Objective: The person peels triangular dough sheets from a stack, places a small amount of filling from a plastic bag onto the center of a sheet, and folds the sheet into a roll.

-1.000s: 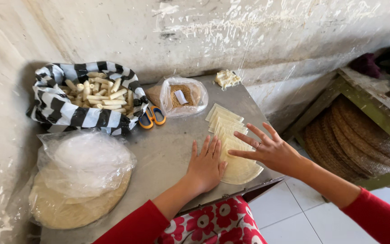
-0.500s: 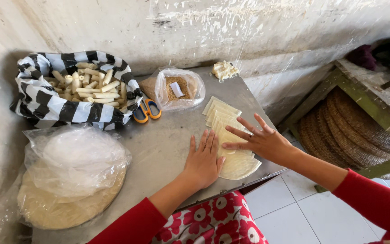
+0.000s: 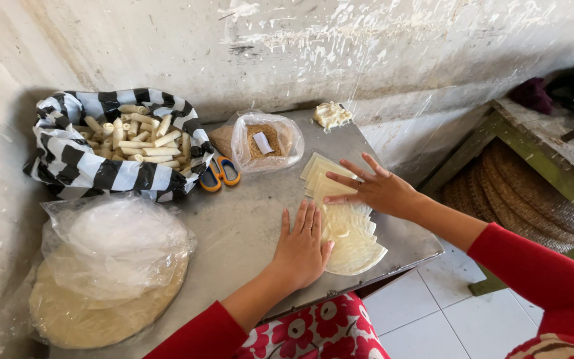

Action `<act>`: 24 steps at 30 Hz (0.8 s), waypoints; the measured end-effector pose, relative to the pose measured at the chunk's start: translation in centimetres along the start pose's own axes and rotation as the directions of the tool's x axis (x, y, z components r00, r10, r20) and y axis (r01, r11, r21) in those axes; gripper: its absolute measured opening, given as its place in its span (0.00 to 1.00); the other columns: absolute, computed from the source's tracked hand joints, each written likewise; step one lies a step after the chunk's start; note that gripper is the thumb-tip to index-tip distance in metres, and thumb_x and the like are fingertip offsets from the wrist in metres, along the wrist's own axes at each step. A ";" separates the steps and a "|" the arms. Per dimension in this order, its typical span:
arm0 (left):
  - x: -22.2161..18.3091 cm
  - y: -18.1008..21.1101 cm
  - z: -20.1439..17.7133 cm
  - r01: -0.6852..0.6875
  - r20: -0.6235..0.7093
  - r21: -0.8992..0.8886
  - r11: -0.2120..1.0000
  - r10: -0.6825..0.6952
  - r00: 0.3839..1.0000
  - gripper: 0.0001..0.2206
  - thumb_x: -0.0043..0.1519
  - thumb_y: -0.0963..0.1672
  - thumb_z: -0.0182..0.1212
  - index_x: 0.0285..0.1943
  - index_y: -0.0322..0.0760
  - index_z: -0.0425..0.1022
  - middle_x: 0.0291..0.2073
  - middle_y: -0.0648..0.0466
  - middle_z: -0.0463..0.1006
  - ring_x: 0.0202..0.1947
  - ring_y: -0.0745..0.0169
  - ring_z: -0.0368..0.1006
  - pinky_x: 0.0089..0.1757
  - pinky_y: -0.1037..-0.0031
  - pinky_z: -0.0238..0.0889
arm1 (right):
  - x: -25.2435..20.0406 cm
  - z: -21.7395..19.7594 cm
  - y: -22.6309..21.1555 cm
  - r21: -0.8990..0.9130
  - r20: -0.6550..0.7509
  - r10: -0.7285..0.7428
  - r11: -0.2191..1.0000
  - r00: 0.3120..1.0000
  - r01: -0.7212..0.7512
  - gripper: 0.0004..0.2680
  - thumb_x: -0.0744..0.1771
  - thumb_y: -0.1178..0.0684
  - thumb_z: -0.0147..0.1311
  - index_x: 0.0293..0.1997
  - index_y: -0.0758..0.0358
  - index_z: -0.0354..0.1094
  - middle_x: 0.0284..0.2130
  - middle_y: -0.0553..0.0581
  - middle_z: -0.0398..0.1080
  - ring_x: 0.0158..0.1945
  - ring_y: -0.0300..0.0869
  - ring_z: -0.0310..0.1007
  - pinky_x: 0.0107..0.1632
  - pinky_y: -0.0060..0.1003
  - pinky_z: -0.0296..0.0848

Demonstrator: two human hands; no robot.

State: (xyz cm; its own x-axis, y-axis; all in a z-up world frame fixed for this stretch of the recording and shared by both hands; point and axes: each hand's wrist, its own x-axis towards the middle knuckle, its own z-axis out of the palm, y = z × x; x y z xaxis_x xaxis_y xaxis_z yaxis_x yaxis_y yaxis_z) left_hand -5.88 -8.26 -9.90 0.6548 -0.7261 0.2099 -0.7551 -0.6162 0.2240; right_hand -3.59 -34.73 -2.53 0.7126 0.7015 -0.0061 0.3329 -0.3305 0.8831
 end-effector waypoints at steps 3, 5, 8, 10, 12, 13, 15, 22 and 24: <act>0.0 0.0 0.0 0.005 0.000 0.010 1.000 -0.005 1.000 0.34 0.68 0.53 0.39 0.75 0.19 0.46 0.76 0.34 0.43 0.77 0.39 0.30 0.66 0.40 0.23 | 0.8 0.8 0.7 0.007 -0.021 -0.037 0.999 0.999 0.037 0.40 0.65 0.49 0.56 0.75 0.16 0.19 0.78 0.43 0.30 0.79 0.52 0.26 0.71 0.62 0.21; 0.0 0.0 0.0 0.008 0.005 0.020 1.000 -0.008 1.000 0.34 0.68 0.53 0.38 0.75 0.19 0.46 0.76 0.34 0.43 0.77 0.40 0.30 0.66 0.40 0.23 | 1.5 1.2 1.2 0.062 0.026 -0.079 0.995 0.997 0.077 0.40 0.65 0.50 0.56 0.73 0.13 0.17 0.77 0.42 0.29 0.78 0.50 0.26 0.71 0.61 0.21; 0.1 0.1 -0.1 0.007 0.014 0.034 0.999 -0.008 1.000 0.34 0.68 0.53 0.37 0.75 0.19 0.45 0.76 0.34 0.43 0.77 0.40 0.30 0.66 0.40 0.23 | 2.7 1.9 1.7 0.187 0.109 -0.138 0.976 0.984 0.116 0.40 0.65 0.51 0.54 0.71 0.11 0.16 0.77 0.41 0.27 0.78 0.47 0.26 0.72 0.61 0.22; 0.2 0.1 -0.2 0.008 0.030 0.039 0.999 -0.009 1.000 0.34 0.68 0.53 0.36 0.75 0.19 0.44 0.76 0.34 0.42 0.77 0.40 0.30 0.65 0.41 0.23 | 3.3 2.3 2.3 0.214 0.047 -0.138 0.969 0.989 0.125 0.38 0.66 0.52 0.53 0.72 0.12 0.17 0.77 0.41 0.28 0.79 0.47 0.28 0.73 0.60 0.24; 0.1 0.2 -0.4 0.012 0.053 0.043 0.999 -0.015 0.999 0.34 0.68 0.53 0.36 0.75 0.19 0.44 0.76 0.34 0.42 0.77 0.41 0.29 0.66 0.41 0.23 | 4.3 2.5 2.9 0.242 0.126 -0.184 0.959 0.975 0.149 0.38 0.66 0.53 0.52 0.71 0.12 0.17 0.77 0.41 0.27 0.79 0.48 0.27 0.73 0.60 0.24; 0.1 0.2 -0.5 0.017 0.064 0.045 0.999 -0.019 0.998 0.34 0.69 0.53 0.36 0.76 0.19 0.43 0.76 0.34 0.41 0.78 0.41 0.29 0.66 0.41 0.23 | 4.8 2.6 3.1 0.257 0.164 -0.208 0.953 0.964 0.162 0.38 0.66 0.54 0.51 0.71 0.12 0.16 0.77 0.41 0.26 0.78 0.49 0.27 0.73 0.60 0.25; 0.2 0.2 -0.7 0.013 0.038 0.019 1.000 -0.014 0.999 0.34 0.68 0.53 0.36 0.75 0.20 0.44 0.76 0.34 0.41 0.77 0.41 0.30 0.66 0.41 0.23 | 5.3 2.6 3.4 0.278 0.239 -0.221 0.949 0.945 0.152 0.39 0.66 0.55 0.52 0.71 0.12 0.16 0.77 0.42 0.25 0.79 0.49 0.25 0.73 0.59 0.25; 0.4 0.1 -2.7 0.162 0.086 -0.283 0.945 -0.143 0.986 0.29 0.72 0.52 0.33 0.77 0.31 0.49 0.77 0.44 0.49 0.79 0.44 0.37 0.69 0.41 0.26 | 5.4 2.9 3.2 0.316 0.274 -0.219 0.940 0.936 0.128 0.40 0.66 0.57 0.53 0.71 0.12 0.15 0.77 0.41 0.24 0.79 0.48 0.23 0.75 0.59 0.26; 1.1 -0.4 -3.1 0.147 0.019 -0.284 0.947 -0.148 0.989 0.30 0.71 0.53 0.33 0.79 0.33 0.48 0.77 0.47 0.49 0.78 0.43 0.36 0.68 0.41 0.27 | 5.6 2.9 3.3 0.344 0.281 -0.229 0.931 0.932 0.125 0.40 0.66 0.56 0.53 0.70 0.11 0.14 0.77 0.40 0.23 0.79 0.48 0.22 0.75 0.58 0.26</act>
State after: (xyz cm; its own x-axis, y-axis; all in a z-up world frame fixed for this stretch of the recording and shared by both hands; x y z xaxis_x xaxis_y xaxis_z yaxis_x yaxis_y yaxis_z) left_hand -4.77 -7.90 -6.76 0.7586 -0.6325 0.1564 -0.6094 -0.6038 0.5138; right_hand 3.23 -33.73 -0.98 0.7613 0.5519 -0.3403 0.6114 -0.4366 0.6599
